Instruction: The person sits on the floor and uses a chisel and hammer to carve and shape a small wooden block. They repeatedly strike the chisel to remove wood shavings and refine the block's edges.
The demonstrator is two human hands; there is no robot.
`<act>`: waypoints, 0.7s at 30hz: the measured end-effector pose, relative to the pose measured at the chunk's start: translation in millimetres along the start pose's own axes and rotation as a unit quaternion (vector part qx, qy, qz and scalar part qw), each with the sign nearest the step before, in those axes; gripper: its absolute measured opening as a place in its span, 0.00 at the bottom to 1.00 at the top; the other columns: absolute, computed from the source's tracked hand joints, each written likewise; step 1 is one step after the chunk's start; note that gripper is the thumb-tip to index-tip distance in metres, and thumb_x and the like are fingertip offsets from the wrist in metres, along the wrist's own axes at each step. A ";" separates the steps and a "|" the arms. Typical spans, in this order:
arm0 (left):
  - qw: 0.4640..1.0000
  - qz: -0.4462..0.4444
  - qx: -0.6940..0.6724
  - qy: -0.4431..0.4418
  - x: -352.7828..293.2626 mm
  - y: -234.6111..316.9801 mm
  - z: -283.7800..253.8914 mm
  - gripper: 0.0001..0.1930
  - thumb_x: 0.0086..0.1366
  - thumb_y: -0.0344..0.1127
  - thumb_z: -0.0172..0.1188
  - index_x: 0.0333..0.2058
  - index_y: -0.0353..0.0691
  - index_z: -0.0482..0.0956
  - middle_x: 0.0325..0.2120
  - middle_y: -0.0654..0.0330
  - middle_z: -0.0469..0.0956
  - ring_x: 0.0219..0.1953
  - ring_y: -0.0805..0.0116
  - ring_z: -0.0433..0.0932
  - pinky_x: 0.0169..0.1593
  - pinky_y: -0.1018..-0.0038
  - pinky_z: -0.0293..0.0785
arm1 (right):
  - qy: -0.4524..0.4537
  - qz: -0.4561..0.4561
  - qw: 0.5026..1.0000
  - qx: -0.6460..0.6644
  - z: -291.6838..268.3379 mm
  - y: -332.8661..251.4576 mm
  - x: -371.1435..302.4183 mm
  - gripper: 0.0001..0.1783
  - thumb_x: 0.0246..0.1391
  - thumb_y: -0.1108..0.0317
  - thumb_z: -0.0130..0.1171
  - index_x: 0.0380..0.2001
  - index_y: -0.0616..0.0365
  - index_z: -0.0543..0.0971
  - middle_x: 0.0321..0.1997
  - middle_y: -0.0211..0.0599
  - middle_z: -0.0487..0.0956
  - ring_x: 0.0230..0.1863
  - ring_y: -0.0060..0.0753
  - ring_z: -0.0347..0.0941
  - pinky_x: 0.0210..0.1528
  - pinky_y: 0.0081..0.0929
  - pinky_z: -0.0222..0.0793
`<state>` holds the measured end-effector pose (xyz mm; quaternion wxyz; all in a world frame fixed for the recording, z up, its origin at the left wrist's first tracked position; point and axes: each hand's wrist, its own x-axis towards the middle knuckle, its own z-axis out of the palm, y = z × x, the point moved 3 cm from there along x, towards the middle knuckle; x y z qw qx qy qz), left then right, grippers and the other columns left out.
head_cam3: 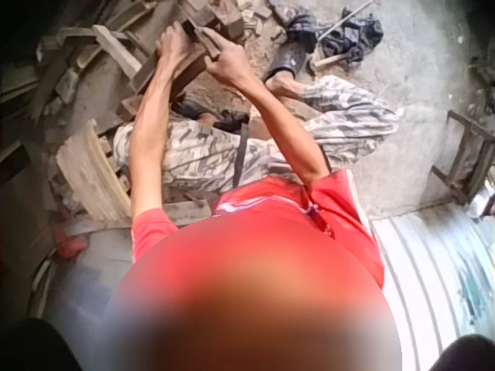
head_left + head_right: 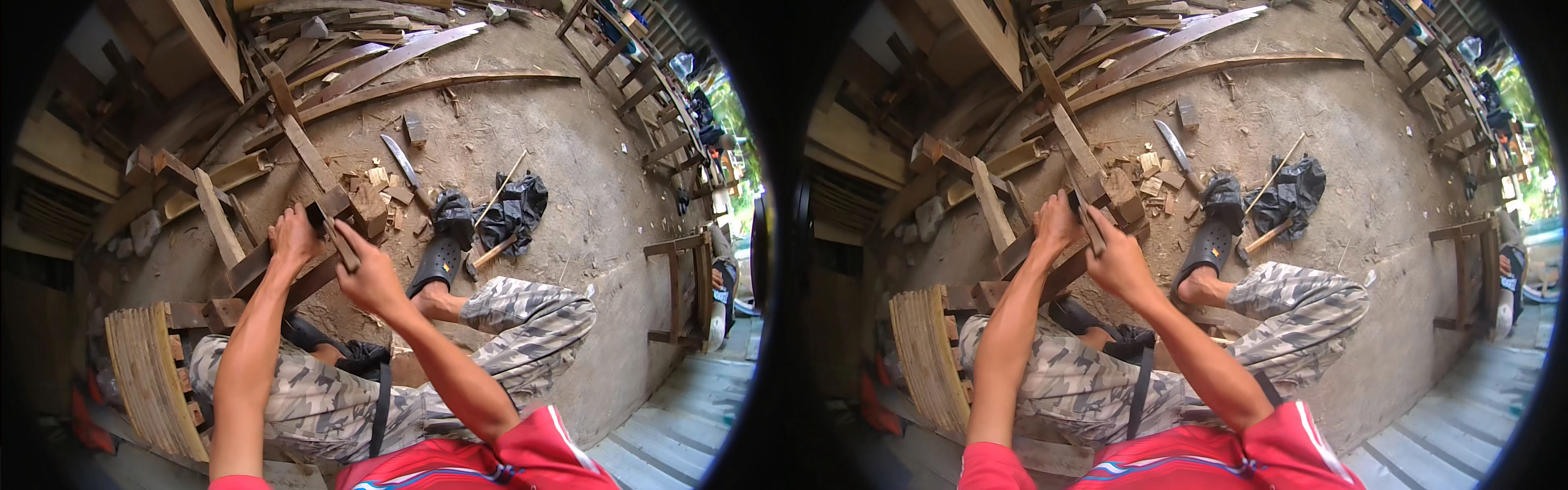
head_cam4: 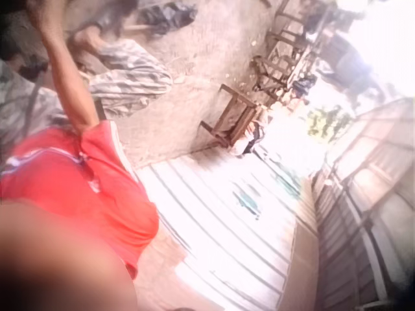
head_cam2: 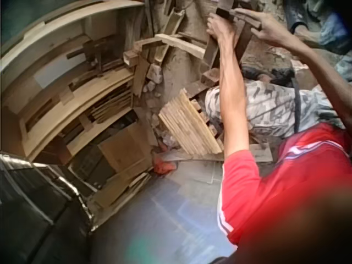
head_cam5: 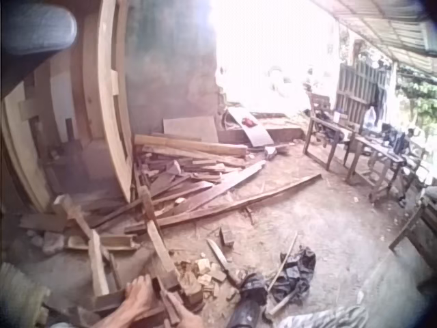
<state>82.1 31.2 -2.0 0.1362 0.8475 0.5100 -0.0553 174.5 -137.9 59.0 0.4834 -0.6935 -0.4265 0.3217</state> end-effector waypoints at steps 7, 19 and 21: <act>0.999 0.005 -0.003 -0.037 2.0 0.1 -2.9 0.36 0.45 0.38 0.76 0.52 0.32 0.71 0.50 0.43 0.78 0.56 0.45 0.77 0.60 0.48 0.71 | -0.062 0.077 0.995 -0.016 -80.5 -47.0 -174.5 0.39 0.53 0.81 0.57 0.71 0.57 0.64 0.60 0.51 0.79 0.58 0.50 0.78 0.57 0.32 0.72; 0.997 -0.008 -0.024 -0.066 4.0 -3.1 -4.7 0.38 0.50 0.34 0.71 0.60 0.29 0.67 0.54 0.41 0.76 0.58 0.45 0.76 0.65 0.45 0.67 | -0.003 -0.047 0.997 -0.063 -28.2 2.9 -78.8 0.38 0.53 0.78 0.58 0.69 0.57 0.66 0.57 0.57 0.79 0.57 0.56 0.78 0.57 0.34 0.72; 0.997 -0.023 -0.043 -0.064 4.0 -2.9 -3.3 0.37 0.52 0.33 0.69 0.60 0.29 0.67 0.55 0.40 0.74 0.60 0.44 0.74 0.69 0.43 0.63 | -0.022 -0.025 0.995 -0.098 -55.9 -30.5 -141.9 0.38 0.53 0.80 0.57 0.69 0.59 0.66 0.59 0.55 0.79 0.59 0.54 0.78 0.59 0.34 0.72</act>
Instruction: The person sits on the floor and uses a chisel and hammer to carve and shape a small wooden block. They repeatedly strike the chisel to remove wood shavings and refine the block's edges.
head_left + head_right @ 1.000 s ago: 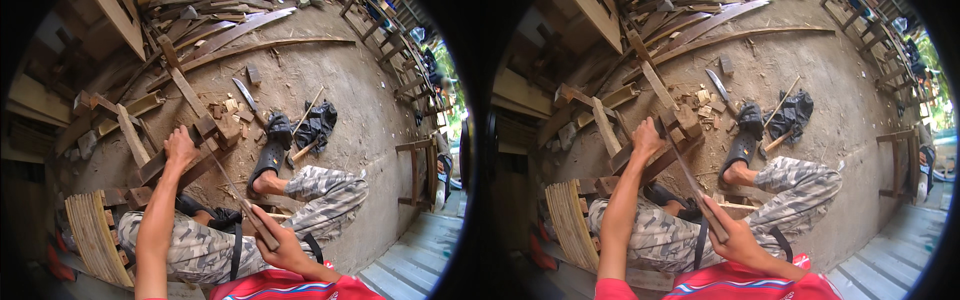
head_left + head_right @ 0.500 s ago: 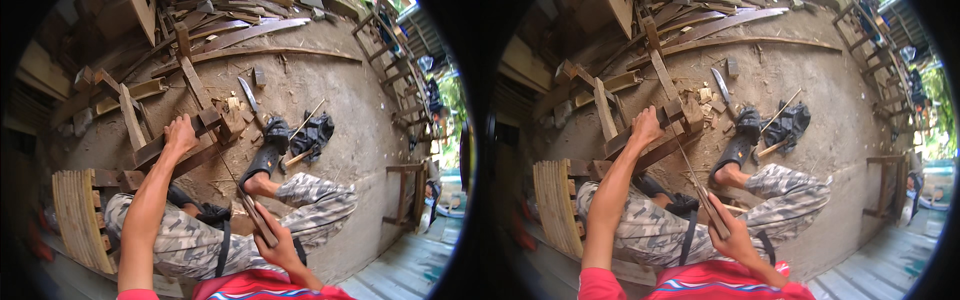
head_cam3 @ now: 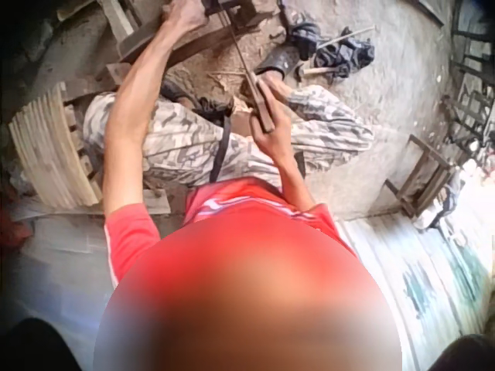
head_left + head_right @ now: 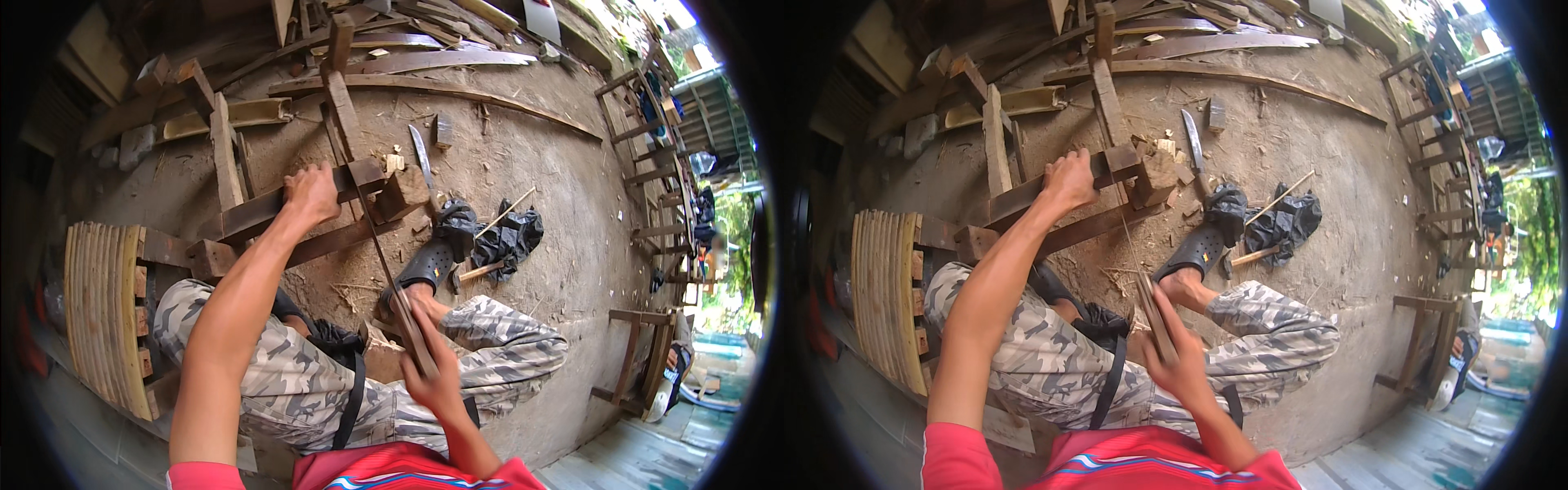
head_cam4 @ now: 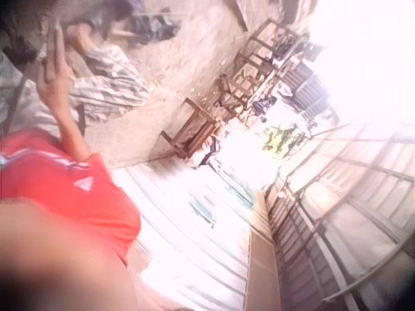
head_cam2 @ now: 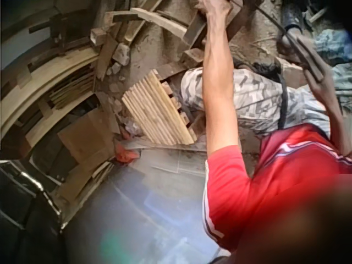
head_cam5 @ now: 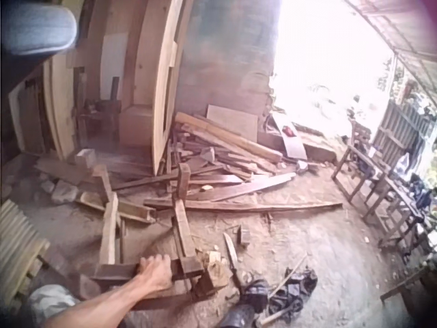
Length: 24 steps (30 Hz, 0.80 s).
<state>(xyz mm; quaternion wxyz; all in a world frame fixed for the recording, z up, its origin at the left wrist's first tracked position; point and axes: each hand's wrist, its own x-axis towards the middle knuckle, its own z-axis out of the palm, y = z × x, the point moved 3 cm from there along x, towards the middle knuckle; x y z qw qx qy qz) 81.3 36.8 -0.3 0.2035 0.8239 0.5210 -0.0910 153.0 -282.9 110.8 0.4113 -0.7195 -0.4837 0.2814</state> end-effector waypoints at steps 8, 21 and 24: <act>1.000 0.006 0.007 0.015 -4.5 2.7 -1.6 0.35 0.50 0.33 0.71 0.58 0.30 0.69 0.55 0.42 0.75 0.60 0.46 0.73 0.66 0.42 0.64 | 0.004 -0.035 0.998 0.042 33.3 24.0 109.1 0.37 0.52 0.78 0.58 0.68 0.56 0.67 0.60 0.57 0.77 0.58 0.55 0.77 0.61 0.37 0.70; 1.000 -0.001 0.022 0.015 1.9 0.8 9.1 0.35 0.48 0.34 0.74 0.55 0.32 0.69 0.53 0.42 0.75 0.58 0.44 0.74 0.63 0.42 0.67 | -0.010 0.009 1.000 -0.002 -15.5 -11.6 9.2 0.36 0.51 0.80 0.56 0.67 0.63 0.68 0.56 0.58 0.80 0.59 0.49 0.79 0.58 0.30 0.72; 1.000 0.006 0.012 0.017 1.9 -0.2 4.5 0.36 0.48 0.34 0.73 0.56 0.30 0.69 0.52 0.41 0.76 0.58 0.43 0.74 0.65 0.40 0.65 | 0.001 -0.012 0.999 0.050 38.2 40.1 111.7 0.35 0.53 0.79 0.56 0.67 0.60 0.68 0.55 0.59 0.80 0.57 0.52 0.79 0.57 0.31 0.71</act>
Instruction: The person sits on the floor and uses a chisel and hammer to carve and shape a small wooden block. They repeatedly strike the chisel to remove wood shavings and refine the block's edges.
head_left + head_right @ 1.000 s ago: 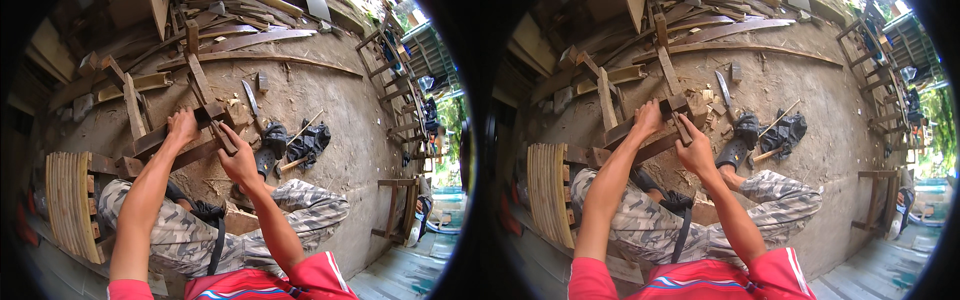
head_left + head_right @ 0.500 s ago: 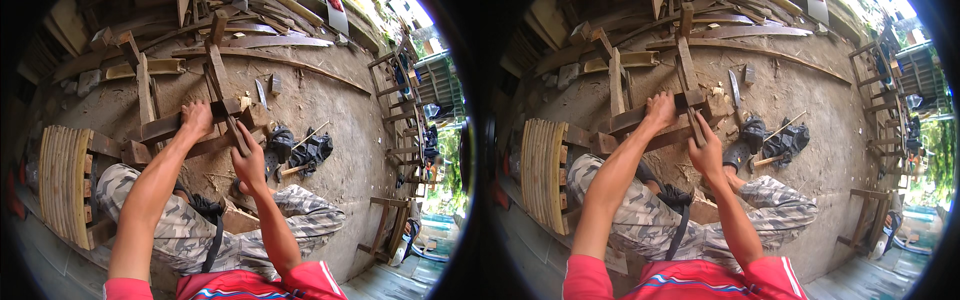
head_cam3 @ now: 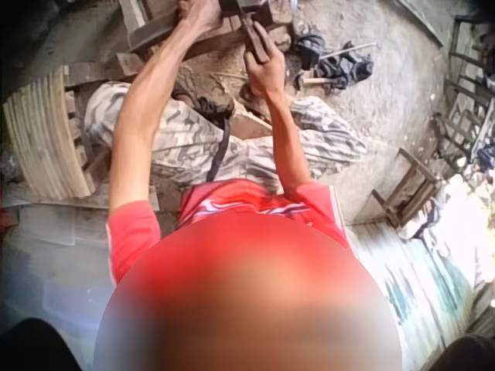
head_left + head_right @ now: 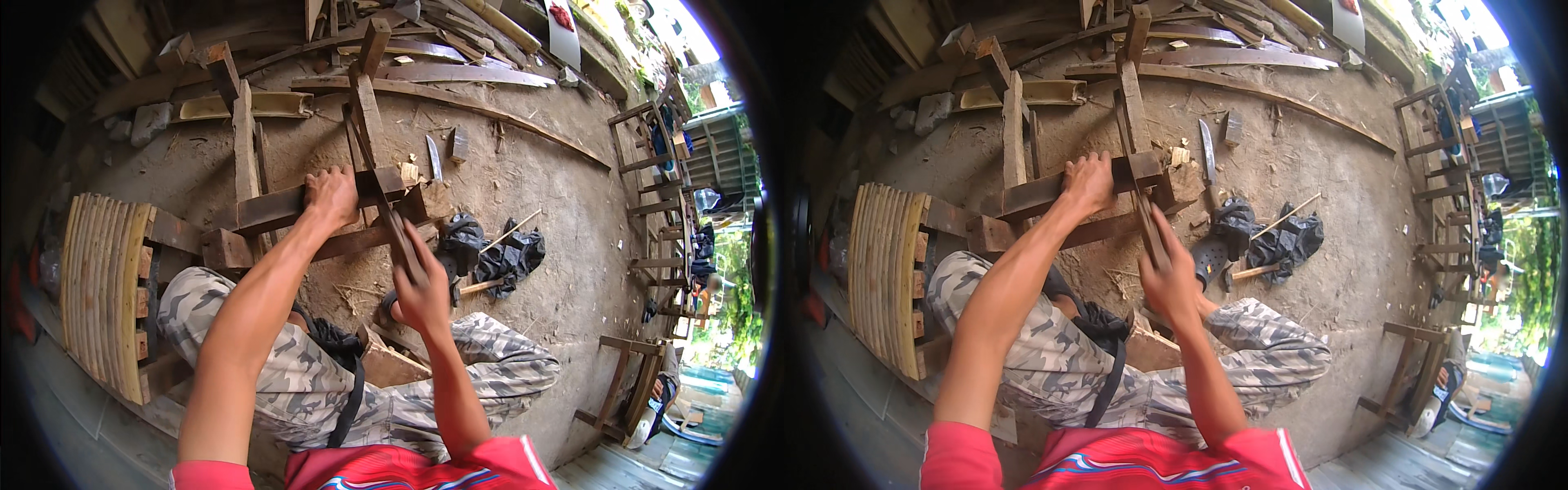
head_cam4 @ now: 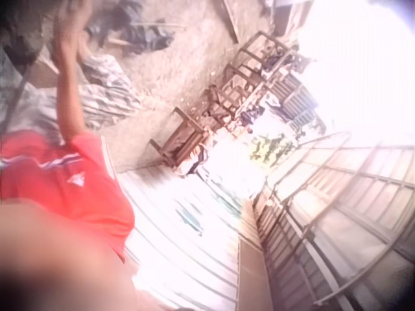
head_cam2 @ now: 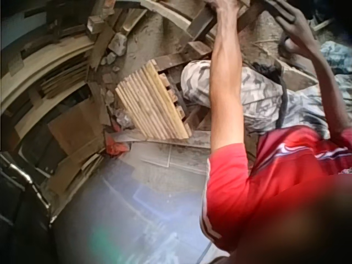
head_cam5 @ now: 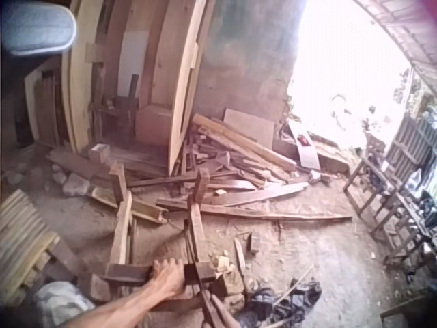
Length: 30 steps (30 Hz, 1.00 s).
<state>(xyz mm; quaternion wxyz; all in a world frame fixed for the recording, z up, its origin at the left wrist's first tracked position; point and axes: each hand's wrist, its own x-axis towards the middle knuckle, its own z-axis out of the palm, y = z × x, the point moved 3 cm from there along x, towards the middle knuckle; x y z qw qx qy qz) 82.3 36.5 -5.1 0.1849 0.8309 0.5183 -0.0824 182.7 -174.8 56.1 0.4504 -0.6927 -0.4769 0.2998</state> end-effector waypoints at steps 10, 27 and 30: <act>1.000 0.003 -0.006 -0.029 1.9 -1.0 0.8 0.33 0.49 0.33 0.70 0.54 0.29 0.70 0.51 0.39 0.77 0.55 0.42 0.76 0.62 0.42 0.69 | -0.029 0.068 0.997 -0.018 -48.3 -59.2 -147.7 0.39 0.50 0.83 0.55 0.69 0.66 0.64 0.62 0.56 0.77 0.65 0.48 0.74 0.64 0.34 0.68; 0.999 -0.003 -0.012 -0.033 -5.5 2.9 -0.1 0.36 0.49 0.29 0.68 0.58 0.26 0.68 0.51 0.39 0.76 0.56 0.43 0.77 0.66 0.43 0.66 | -0.015 0.039 0.999 -0.021 -50.8 -41.4 -127.3 0.37 0.51 0.80 0.56 0.68 0.65 0.66 0.59 0.54 0.80 0.57 0.49 0.81 0.57 0.33 0.73; 1.000 0.001 -0.011 -0.015 -3.8 0.1 -2.6 0.37 0.49 0.31 0.69 0.58 0.28 0.68 0.51 0.40 0.76 0.56 0.42 0.77 0.66 0.44 0.67 | -0.013 -0.020 0.999 -0.030 -15.2 -2.6 -30.8 0.36 0.52 0.79 0.56 0.68 0.62 0.67 0.60 0.55 0.79 0.60 0.51 0.77 0.60 0.35 0.70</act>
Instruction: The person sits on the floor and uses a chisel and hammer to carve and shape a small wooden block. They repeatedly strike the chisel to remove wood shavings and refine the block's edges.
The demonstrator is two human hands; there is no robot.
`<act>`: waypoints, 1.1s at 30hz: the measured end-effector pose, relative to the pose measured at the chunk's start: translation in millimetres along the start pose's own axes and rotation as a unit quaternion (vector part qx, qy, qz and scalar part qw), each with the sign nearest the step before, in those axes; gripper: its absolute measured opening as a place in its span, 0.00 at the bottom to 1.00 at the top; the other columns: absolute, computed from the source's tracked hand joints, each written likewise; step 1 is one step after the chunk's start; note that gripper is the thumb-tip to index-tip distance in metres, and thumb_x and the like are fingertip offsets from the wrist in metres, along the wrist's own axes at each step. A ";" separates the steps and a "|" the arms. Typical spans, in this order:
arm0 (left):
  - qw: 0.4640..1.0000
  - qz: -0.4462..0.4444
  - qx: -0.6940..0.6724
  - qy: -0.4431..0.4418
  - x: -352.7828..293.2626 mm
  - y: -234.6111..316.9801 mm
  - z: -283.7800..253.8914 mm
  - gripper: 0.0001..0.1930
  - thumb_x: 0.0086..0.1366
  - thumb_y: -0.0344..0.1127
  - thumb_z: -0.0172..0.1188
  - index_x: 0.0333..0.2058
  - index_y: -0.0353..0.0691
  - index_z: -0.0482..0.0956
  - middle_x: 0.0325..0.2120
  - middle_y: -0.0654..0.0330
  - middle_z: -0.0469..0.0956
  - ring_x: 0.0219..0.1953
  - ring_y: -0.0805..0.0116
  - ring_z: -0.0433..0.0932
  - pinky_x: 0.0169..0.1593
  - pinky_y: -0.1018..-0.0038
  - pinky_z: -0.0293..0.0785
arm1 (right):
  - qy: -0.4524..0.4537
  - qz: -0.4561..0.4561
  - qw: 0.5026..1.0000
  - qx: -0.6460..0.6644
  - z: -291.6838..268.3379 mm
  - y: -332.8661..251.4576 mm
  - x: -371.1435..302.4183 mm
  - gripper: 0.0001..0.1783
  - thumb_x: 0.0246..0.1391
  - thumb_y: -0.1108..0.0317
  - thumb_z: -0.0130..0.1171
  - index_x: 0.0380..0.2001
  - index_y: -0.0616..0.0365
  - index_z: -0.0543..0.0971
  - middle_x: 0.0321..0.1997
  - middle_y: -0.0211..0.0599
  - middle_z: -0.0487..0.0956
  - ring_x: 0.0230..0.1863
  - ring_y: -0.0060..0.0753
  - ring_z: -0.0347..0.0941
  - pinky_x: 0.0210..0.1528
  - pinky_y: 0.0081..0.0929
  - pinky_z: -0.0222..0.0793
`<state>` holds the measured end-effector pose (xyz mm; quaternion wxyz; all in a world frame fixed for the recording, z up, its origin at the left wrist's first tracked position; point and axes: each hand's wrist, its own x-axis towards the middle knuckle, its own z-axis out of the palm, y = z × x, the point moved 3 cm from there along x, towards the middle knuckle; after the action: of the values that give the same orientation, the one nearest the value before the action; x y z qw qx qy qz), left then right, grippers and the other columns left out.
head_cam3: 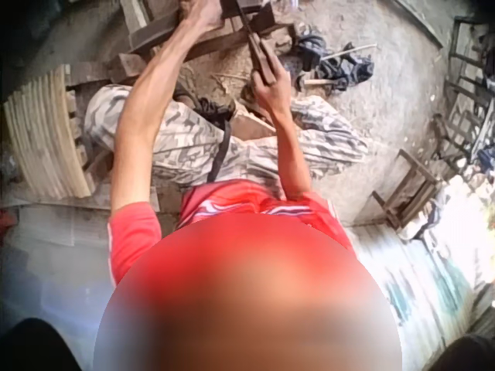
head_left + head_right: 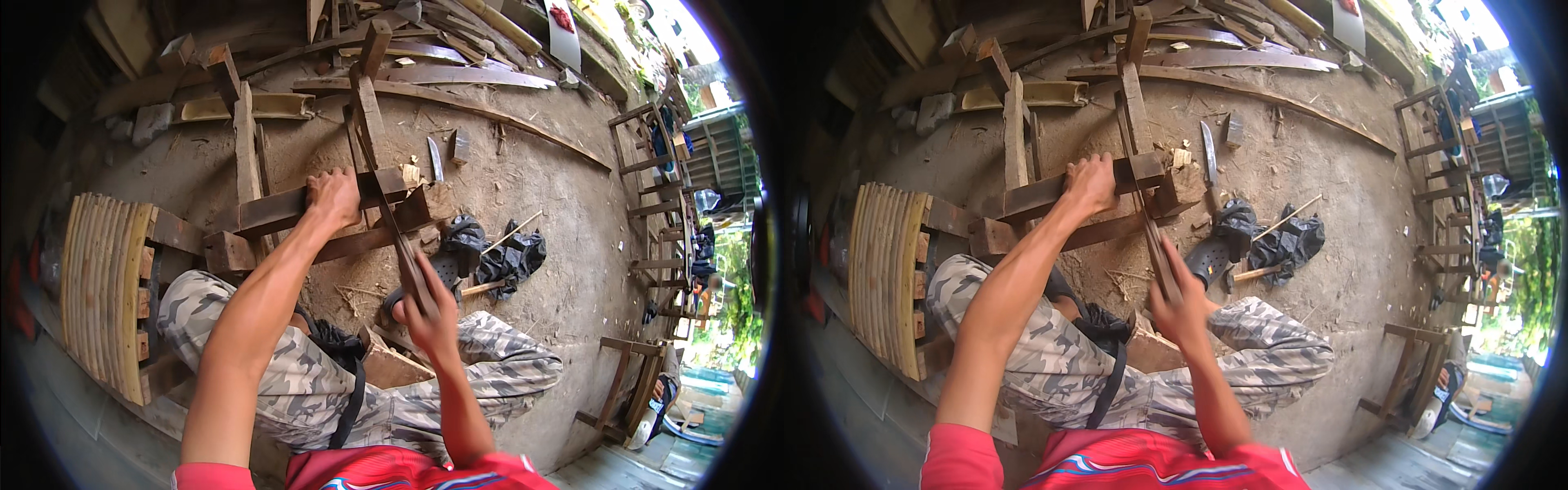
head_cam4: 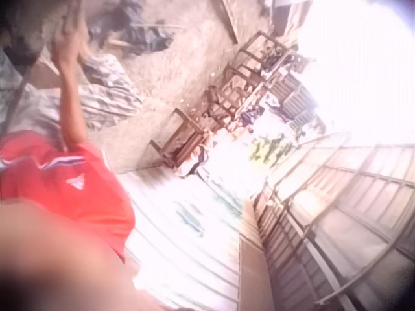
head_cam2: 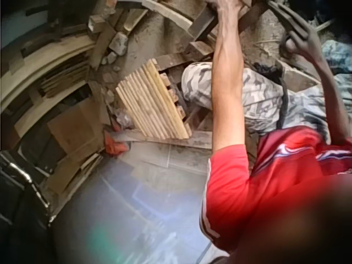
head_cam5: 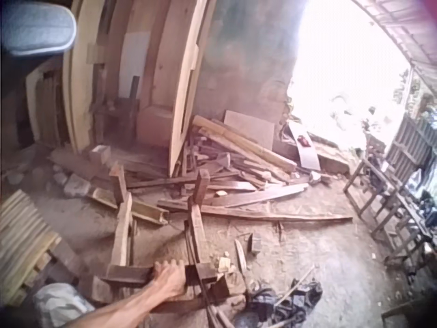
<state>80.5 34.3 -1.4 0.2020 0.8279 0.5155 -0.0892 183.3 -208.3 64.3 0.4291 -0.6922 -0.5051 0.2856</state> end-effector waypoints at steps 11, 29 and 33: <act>0.999 -0.005 -0.003 -0.044 7.6 -3.2 -2.3 0.31 0.53 0.33 0.67 0.56 0.30 0.71 0.48 0.43 0.80 0.51 0.46 0.80 0.61 0.44 0.70 | -0.002 0.064 0.996 0.059 -22.7 -37.7 -111.1 0.38 0.50 0.80 0.57 0.68 0.64 0.66 0.62 0.58 0.77 0.60 0.49 0.78 0.59 0.33 0.72; 0.999 -0.016 -0.029 -0.011 -2.7 3.9 -0.5 0.36 0.50 0.29 0.68 0.59 0.29 0.67 0.55 0.40 0.74 0.61 0.42 0.71 0.70 0.41 0.57 | -0.036 0.094 0.995 0.018 -40.8 -70.3 -81.4 0.39 0.52 0.81 0.57 0.70 0.60 0.64 0.62 0.54 0.77 0.62 0.46 0.77 0.59 0.32 0.72; 0.999 0.006 -0.007 0.032 -7.1 3.4 2.3 0.35 0.49 0.30 0.71 0.57 0.30 0.69 0.54 0.42 0.74 0.60 0.44 0.72 0.65 0.42 0.63 | -0.005 0.063 0.997 0.045 3.0 -25.3 44.7 0.35 0.53 0.74 0.58 0.67 0.57 0.69 0.55 0.61 0.79 0.57 0.58 0.77 0.58 0.38 0.72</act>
<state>80.4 26.2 -0.1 0.1917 0.8320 0.5173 -0.0581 183.9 -162.0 87.0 0.4389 -0.7011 -0.4491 0.3378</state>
